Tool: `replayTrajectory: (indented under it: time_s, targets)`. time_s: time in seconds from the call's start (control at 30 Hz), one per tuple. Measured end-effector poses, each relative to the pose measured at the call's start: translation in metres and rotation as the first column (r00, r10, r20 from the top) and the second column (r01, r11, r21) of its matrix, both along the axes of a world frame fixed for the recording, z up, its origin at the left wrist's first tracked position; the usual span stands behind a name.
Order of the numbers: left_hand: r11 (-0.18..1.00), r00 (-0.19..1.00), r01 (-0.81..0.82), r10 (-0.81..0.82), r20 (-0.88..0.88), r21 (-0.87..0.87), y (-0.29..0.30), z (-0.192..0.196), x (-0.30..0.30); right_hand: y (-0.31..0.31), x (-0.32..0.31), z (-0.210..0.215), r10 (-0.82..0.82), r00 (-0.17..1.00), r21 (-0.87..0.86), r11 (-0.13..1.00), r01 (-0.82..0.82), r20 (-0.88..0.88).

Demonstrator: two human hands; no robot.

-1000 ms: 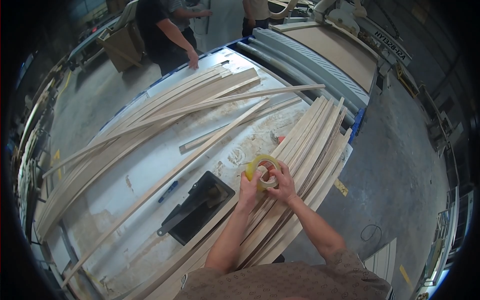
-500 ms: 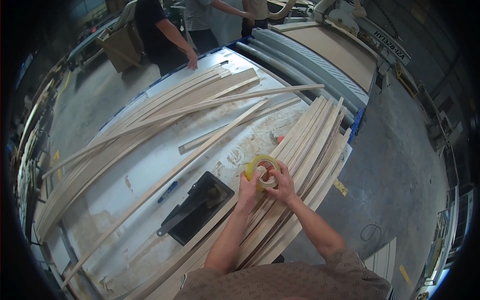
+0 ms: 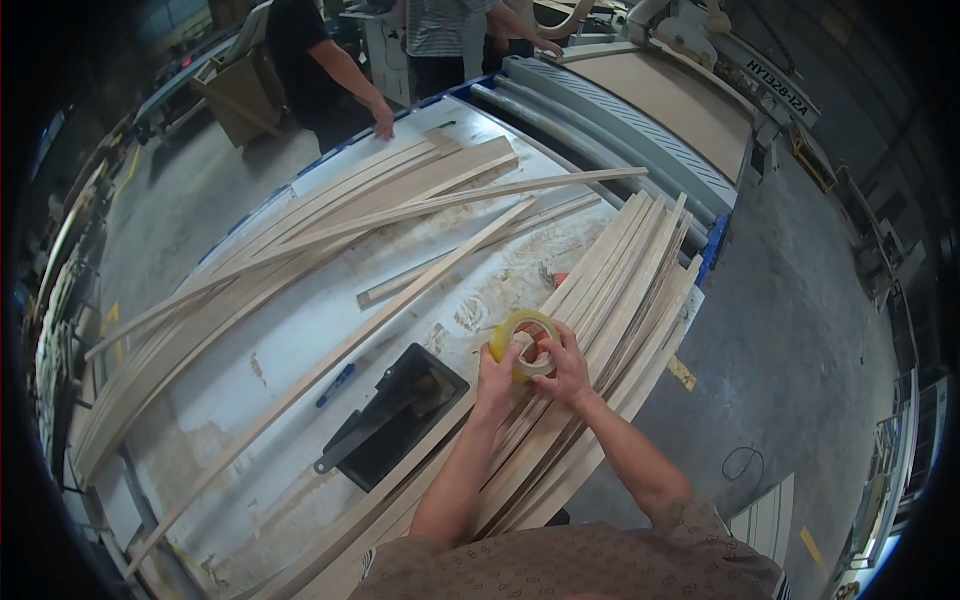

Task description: Sorting and organizing thin wooden strips on a workbench in a furniture manufacturing factory.

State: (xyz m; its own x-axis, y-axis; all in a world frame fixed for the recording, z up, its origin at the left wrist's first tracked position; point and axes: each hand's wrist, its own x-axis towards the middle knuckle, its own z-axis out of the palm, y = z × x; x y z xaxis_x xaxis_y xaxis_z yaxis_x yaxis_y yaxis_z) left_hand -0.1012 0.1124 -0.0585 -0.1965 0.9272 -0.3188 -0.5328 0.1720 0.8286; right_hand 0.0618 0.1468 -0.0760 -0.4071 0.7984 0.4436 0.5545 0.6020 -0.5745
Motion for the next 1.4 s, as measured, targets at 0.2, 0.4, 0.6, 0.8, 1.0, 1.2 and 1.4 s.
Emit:
replayTrajectory:
  time_s: [0.2,0.4,0.6,0.8,1.0,1.2,1.4]
  targets:
    - [1.0,1.0,0.012,-0.012,-0.002,0.003,0.001,-0.001,0.0,0.0,0.0,0.001,-0.002,1.0,0.013,1.0,0.002,0.002]
    - [1.0,1.0,0.003,-0.003,-0.005,-0.004,0.0,0.002,0.0,-0.001,0.0,0.0,-0.002,1.0,0.016,1.0,0.002,-0.001]
    - [1.0,1.0,0.016,-0.016,0.006,-0.006,0.0,0.003,0.0,0.0,0.001,0.0,0.002,1.0,0.024,1.0,-0.002,0.003]
    - [1.0,1.0,0.015,-0.015,0.005,0.006,0.0,-0.004,-0.001,-0.002,-0.001,0.003,0.001,1.0,0.0,1.0,-0.001,-0.004]
    - [1.0,0.999,0.02,-0.02,0.029,0.006,0.0,0.002,0.0,0.0,0.001,0.0,0.004,1.0,0.021,1.0,-0.004,0.0]
    - [1.0,0.999,0.022,-0.022,0.025,-0.002,-0.001,0.003,-0.001,0.0,0.0,0.0,0.004,1.0,0.025,1.0,-0.004,0.0]
    - [1.0,0.999,0.015,-0.015,0.029,-0.006,-0.001,0.005,0.0,0.0,0.0,0.001,0.003,1.0,0.022,1.0,-0.003,0.0]
